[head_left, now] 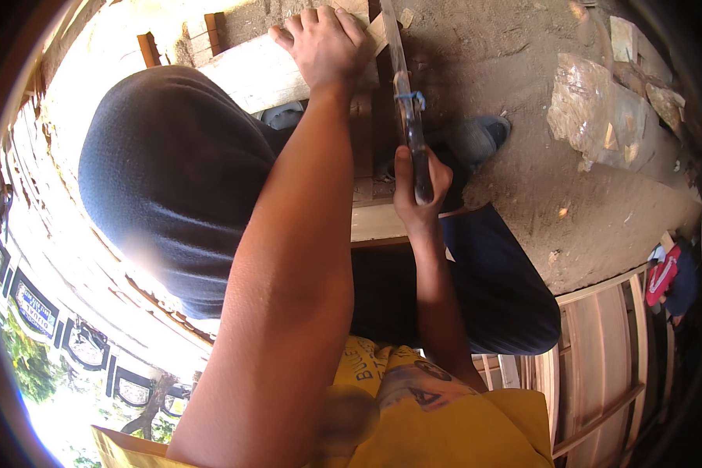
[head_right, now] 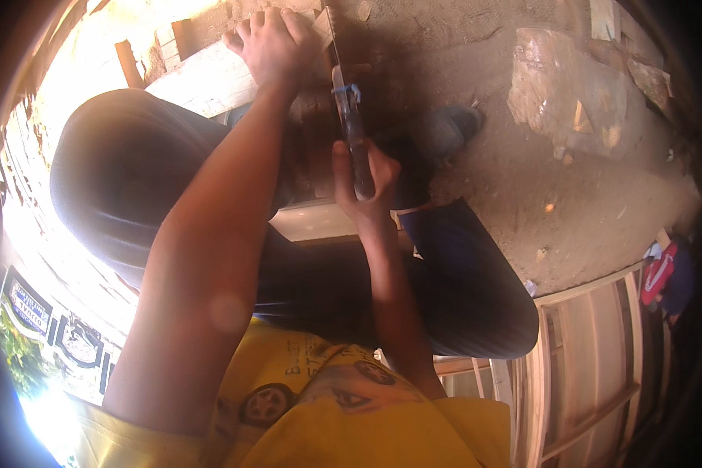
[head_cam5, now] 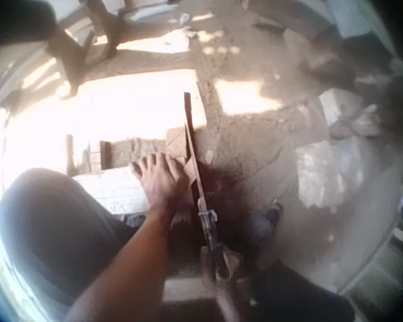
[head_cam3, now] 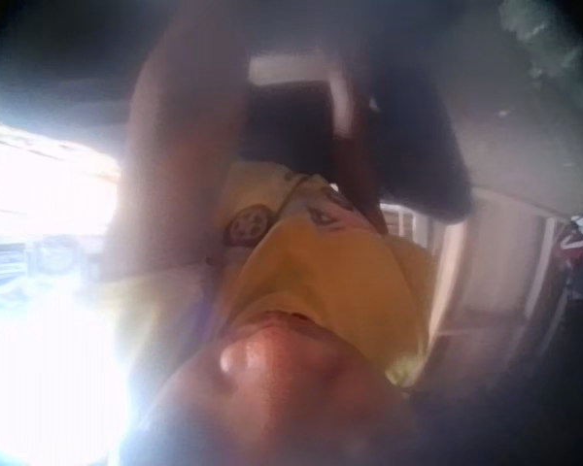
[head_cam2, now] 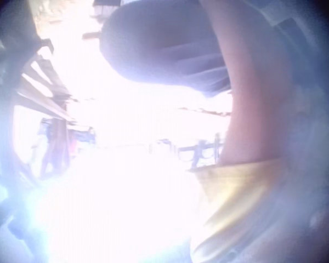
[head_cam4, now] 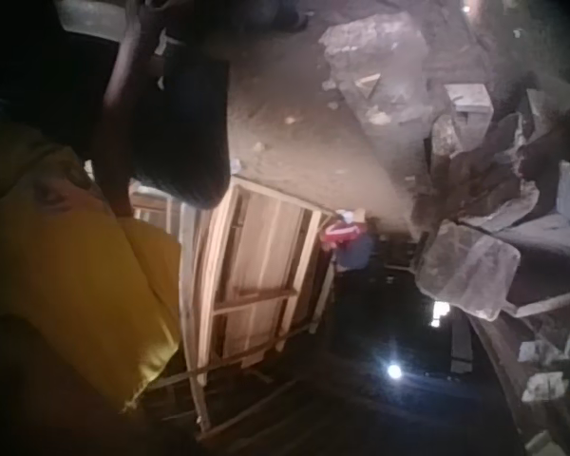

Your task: The person sits on the ground and inspects a small wooden piece, then uses a hand saw to cut it on a wooden block. The person holds the wood with one hand and saws with the other.

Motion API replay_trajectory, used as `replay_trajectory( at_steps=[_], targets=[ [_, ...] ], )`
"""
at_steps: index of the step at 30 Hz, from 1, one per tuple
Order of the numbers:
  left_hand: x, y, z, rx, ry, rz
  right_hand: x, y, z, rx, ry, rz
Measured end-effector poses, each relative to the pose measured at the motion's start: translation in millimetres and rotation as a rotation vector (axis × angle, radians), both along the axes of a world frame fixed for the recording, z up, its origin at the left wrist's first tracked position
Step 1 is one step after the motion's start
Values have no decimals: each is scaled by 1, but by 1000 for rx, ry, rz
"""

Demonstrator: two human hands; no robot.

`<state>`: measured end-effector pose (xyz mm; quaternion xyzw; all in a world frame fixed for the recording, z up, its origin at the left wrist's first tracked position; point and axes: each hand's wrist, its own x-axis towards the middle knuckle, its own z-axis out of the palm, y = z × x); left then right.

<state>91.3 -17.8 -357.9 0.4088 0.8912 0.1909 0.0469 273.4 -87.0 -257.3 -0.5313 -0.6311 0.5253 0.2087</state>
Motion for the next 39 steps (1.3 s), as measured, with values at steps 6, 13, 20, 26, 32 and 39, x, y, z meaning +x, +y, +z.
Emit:
replay_trajectory(
  at_steps=[6,13,20,26,32,39],
  targets=[
    [2,2,6,27,13,36,25,-46,9,165,9,-17],
    [4,2,7,19,-11,48,3,-12,8,73,-39,9],
    [-1,-1,2,-34,-49,-5,32,-49,6,250,-61,17],
    [-3,0,-5,-32,-14,-21,18,-27,22,74,6,9],
    [-3,2,-10,-35,7,-6,23,-34,4,277,-56,73],
    [-1,1,-8,-43,59,-23,19,-48,13,334,-6,-18]
  ],
)
